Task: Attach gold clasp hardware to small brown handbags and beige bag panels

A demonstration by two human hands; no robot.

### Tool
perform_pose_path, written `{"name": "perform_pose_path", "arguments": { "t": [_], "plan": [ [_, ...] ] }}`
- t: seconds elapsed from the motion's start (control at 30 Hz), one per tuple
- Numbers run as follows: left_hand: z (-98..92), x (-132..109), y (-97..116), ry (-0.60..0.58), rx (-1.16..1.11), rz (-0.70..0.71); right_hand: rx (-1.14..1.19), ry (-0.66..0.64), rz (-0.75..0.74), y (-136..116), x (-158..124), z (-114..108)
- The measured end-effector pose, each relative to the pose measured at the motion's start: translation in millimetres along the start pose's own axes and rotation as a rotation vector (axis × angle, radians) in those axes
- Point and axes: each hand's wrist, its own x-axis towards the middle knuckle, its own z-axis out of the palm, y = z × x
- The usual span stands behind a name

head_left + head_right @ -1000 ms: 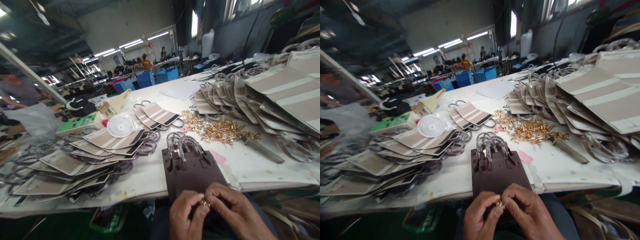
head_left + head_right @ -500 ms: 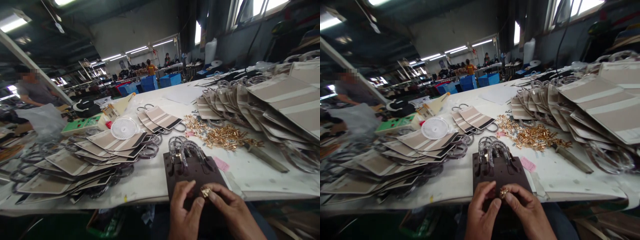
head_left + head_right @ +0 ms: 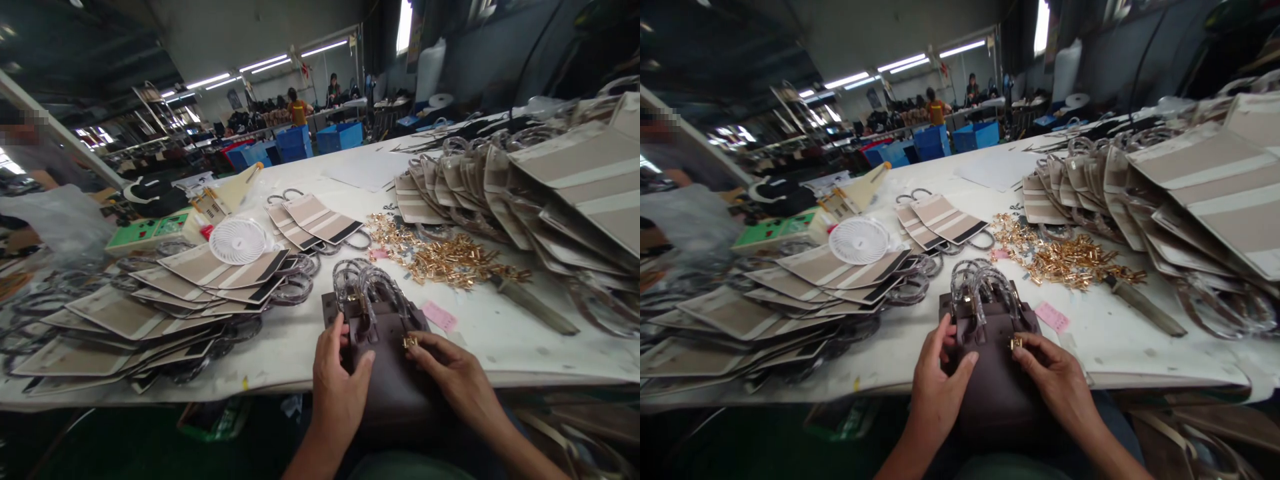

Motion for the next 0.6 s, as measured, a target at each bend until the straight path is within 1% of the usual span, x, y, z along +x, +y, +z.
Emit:
{"name": "perform_pose_path", "arguments": {
  "t": [0.07, 0.13, 0.2, 0.3, 0.33, 0.37, 0.4, 0.47, 0.5, 0.53, 0.6],
  "plan": [
    [0.2, 0.2, 6.0, 0.007, 0.021, 0.063, 0.012, 0.009, 0.02, -0.9, 0.7, -0.6],
    [1.6, 0.9, 10.8, 0.002, -0.011, 0.059, 0.021, 0.013, 0.041, -3.2, 0.7, -1.3],
    [4.1, 2.0, 15.0, 0.005, -0.136, -0.039, 0.046, 0.016, 0.056, -6.5, 0.0, -2.2],
    [7.5, 2.8, 22.4, -0.003, -0.495, -0.267, 0.078, 0.02, 0.054, -11.9, -1.9, -4.1],
    [8.2, 2.6, 25.1, -0.038, -0.618, -0.341, 0.08, 0.021, 0.049, -13.6, -2.7, -4.6],
    [8.9, 2.0, 27.6, -0.106, -0.716, -0.405, 0.081, 0.02, 0.045, -15.0, -3.4, -4.9],
    [9.7, 1.3, 29.7, -0.203, -0.78, -0.459, 0.084, 0.014, 0.043, -16.2, -4.0, -5.1],
    [12.7, 0.7, 31.5, -0.393, -0.832, -0.53, 0.098, 0.004, 0.037, -17.3, -4.5, -5.3],
    [15.0, 1.5, 30.6, -0.456, -0.845, -0.555, 0.102, 0.005, 0.029, -17.3, -4.1, -5.6],
    [17.9, 3.6, 28.6, -0.483, -0.86, -0.578, 0.101, 0.011, 0.017, -17.0, -3.1, -6.3],
    [24.4, 11.3, 21.3, -0.477, -0.907, -0.635, 0.065, 0.04, -0.047, -16.1, 0.8, -9.5]
  ]
}}
